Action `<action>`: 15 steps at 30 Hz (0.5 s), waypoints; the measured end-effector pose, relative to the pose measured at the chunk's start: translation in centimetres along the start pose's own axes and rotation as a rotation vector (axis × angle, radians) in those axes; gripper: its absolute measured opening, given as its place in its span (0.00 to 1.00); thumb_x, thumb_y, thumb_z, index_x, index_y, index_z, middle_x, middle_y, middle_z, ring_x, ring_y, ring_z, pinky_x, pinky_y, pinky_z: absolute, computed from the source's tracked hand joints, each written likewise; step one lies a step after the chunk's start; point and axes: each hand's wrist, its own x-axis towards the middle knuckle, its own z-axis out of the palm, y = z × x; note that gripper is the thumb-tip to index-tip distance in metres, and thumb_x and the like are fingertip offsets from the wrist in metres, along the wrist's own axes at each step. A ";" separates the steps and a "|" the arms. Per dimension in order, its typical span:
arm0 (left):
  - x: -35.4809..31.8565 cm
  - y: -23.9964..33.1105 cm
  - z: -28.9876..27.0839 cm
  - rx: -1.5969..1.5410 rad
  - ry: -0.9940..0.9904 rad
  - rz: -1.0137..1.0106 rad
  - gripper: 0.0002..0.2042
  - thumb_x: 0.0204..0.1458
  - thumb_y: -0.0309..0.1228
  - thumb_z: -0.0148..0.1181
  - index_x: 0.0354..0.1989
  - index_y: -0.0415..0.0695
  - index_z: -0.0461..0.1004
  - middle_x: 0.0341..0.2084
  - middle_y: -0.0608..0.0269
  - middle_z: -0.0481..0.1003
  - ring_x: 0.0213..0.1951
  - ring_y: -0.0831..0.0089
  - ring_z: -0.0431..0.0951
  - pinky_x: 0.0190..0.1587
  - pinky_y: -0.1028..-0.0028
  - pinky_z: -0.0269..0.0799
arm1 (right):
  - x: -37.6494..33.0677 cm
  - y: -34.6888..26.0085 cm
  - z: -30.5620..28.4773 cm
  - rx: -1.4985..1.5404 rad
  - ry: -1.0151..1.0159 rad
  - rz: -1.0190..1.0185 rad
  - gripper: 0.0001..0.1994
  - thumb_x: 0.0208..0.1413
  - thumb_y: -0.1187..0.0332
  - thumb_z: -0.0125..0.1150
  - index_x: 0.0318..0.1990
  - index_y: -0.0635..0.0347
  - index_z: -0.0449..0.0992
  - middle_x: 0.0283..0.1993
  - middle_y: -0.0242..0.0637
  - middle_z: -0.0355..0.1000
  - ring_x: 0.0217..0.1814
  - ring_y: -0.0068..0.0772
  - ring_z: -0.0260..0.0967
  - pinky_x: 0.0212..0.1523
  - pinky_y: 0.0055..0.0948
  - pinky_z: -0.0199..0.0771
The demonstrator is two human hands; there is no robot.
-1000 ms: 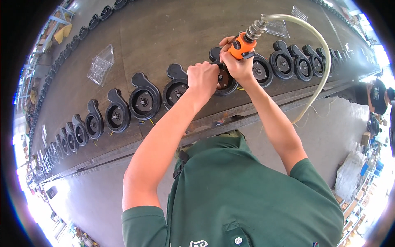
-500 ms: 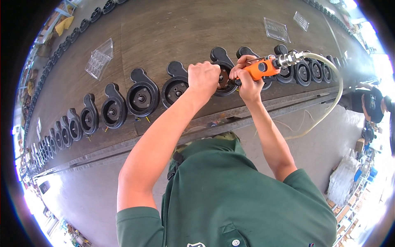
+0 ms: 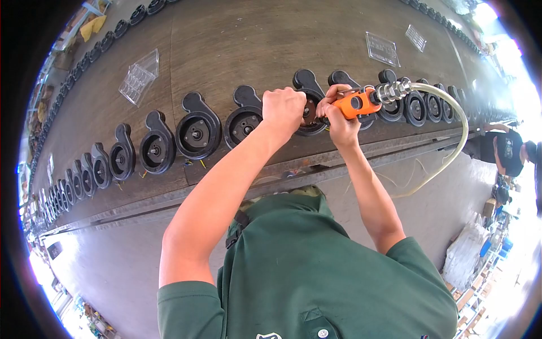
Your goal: The person uses a powered nut driver to fasten components onto a series of circular mechanical parts arranged on a long industrial workbench.
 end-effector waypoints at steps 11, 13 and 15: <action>-1.8 0.7 -0.6 -0.214 0.095 -0.051 0.18 0.40 0.31 0.73 0.43 0.46 0.81 0.47 0.49 0.77 0.54 0.51 0.75 0.54 0.57 0.74 | -0.1 0.1 -0.1 -0.200 -0.126 -0.084 0.12 0.53 0.81 0.55 0.46 0.66 0.69 0.31 0.31 0.70 0.32 0.20 0.69 0.36 0.22 0.71; -5.0 2.2 -0.3 -0.408 0.370 -0.114 0.24 0.45 0.26 0.67 0.55 0.46 0.76 0.54 0.46 0.71 0.59 0.47 0.68 0.61 0.56 0.67 | -0.3 -0.3 0.0 -0.108 -0.114 -0.073 0.14 0.54 0.81 0.54 0.48 0.66 0.66 0.30 0.32 0.70 0.31 0.20 0.69 0.36 0.23 0.72; -8.7 4.6 -0.9 -0.618 0.486 -0.235 0.19 0.45 0.21 0.65 0.49 0.38 0.74 0.49 0.47 0.71 0.52 0.45 0.70 0.56 0.55 0.68 | 0.4 -0.8 0.6 -0.021 -0.095 -0.078 0.13 0.55 0.81 0.53 0.48 0.66 0.65 0.29 0.32 0.69 0.31 0.21 0.69 0.36 0.24 0.72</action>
